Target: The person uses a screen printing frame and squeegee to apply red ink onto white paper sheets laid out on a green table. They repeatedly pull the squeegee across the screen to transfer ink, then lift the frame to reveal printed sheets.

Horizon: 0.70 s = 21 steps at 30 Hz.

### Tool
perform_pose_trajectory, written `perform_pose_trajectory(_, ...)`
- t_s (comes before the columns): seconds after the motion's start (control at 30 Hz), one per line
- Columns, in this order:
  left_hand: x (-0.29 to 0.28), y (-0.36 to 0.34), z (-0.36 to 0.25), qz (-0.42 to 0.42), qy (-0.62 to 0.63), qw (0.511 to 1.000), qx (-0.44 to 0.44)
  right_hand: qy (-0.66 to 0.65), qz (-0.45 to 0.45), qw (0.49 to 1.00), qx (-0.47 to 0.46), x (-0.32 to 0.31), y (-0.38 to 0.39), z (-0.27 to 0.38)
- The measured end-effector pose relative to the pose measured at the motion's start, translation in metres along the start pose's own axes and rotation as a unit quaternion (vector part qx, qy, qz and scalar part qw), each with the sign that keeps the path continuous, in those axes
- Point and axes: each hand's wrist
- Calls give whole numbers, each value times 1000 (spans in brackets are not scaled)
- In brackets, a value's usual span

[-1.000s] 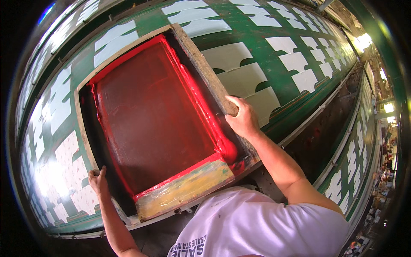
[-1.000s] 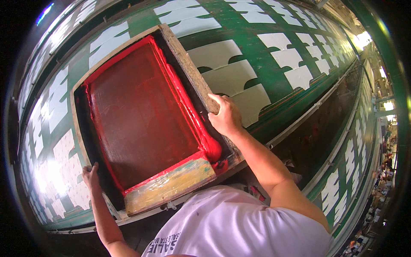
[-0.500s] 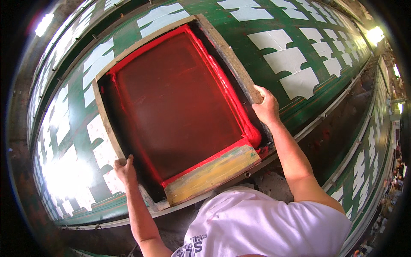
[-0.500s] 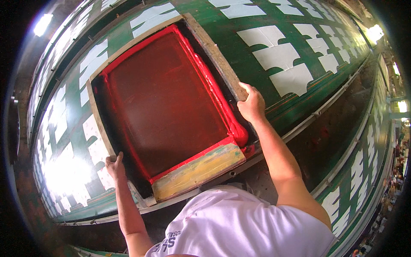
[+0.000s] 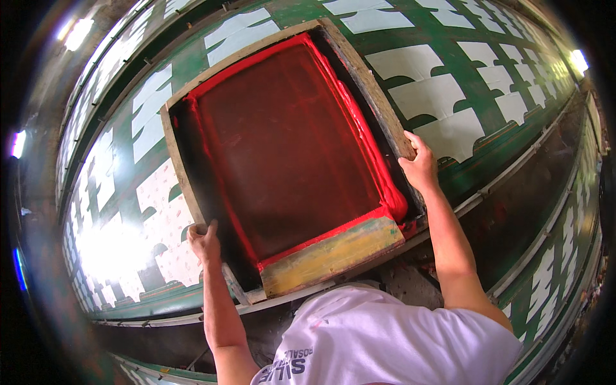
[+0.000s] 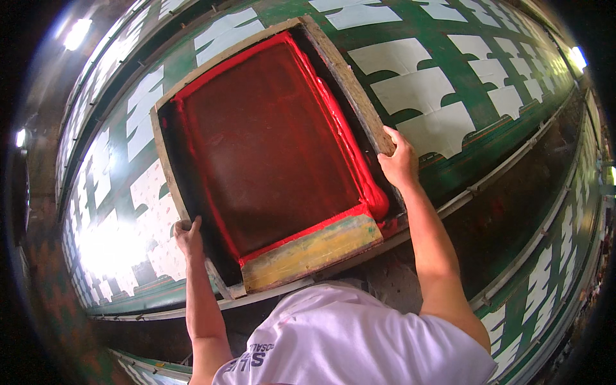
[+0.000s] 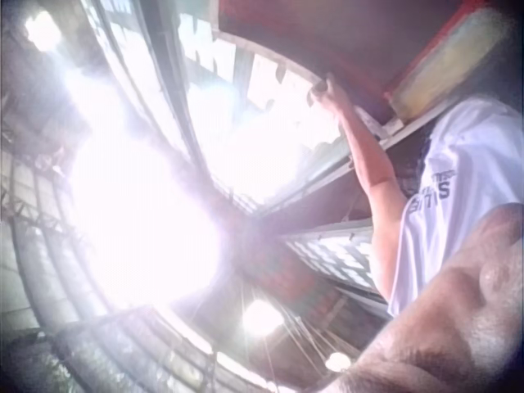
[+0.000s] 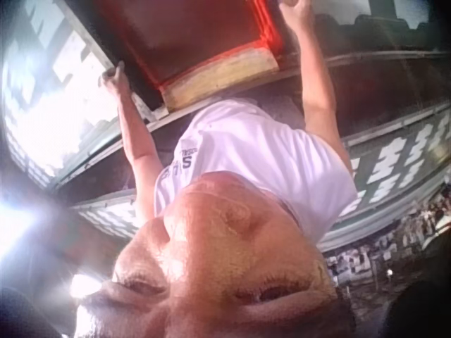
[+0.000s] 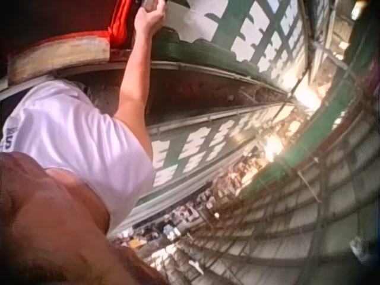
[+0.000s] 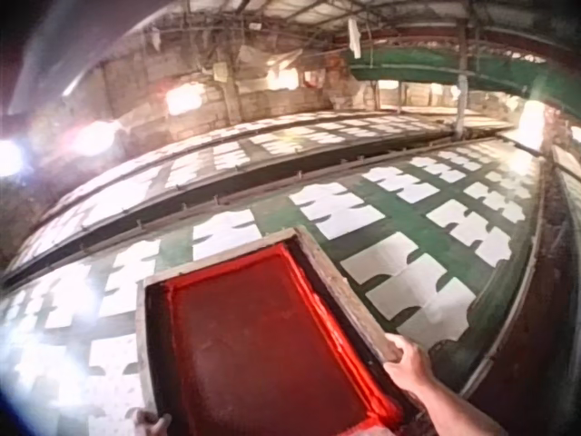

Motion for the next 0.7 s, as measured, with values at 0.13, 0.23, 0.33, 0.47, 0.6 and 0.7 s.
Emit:
perform_pose_trajectory(0.13, 1, -1, 3, -10, -22, 1000, 15, 84, 16, 995, -53, -9, 13, 19)
perform_pose_trajectory(0.23, 3, -2, 2, -17, -47, 998, 27, 246, -11, 948, -202, -11, 55, 57)
perform_pose_trajectory(0.33, 7, 1, -5, 4, -50, 999, 13, 110, 242, 902, -340, -5, 127, 101)
perform_pose_trajectory(0.47, 7, 7, -17, -10, -57, 998, 2, 134, 332, 830, -427, 22, 179, 138)
perform_pose_trajectory(0.6, 4, 9, -22, 13, -56, 998, -31, 172, 285, 850, -407, 41, 183, 149)
perform_pose_trajectory(0.7, 3, 10, -23, 9, -55, 997, -49, 195, 263, 852, -408, 63, 184, 167)
Point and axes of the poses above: each hand's wrist, its own y-axis away from the middle knuckle, its own x-axis out of the palm, z = x × y, and after that the axes turned 8 degrees about z, right-handed
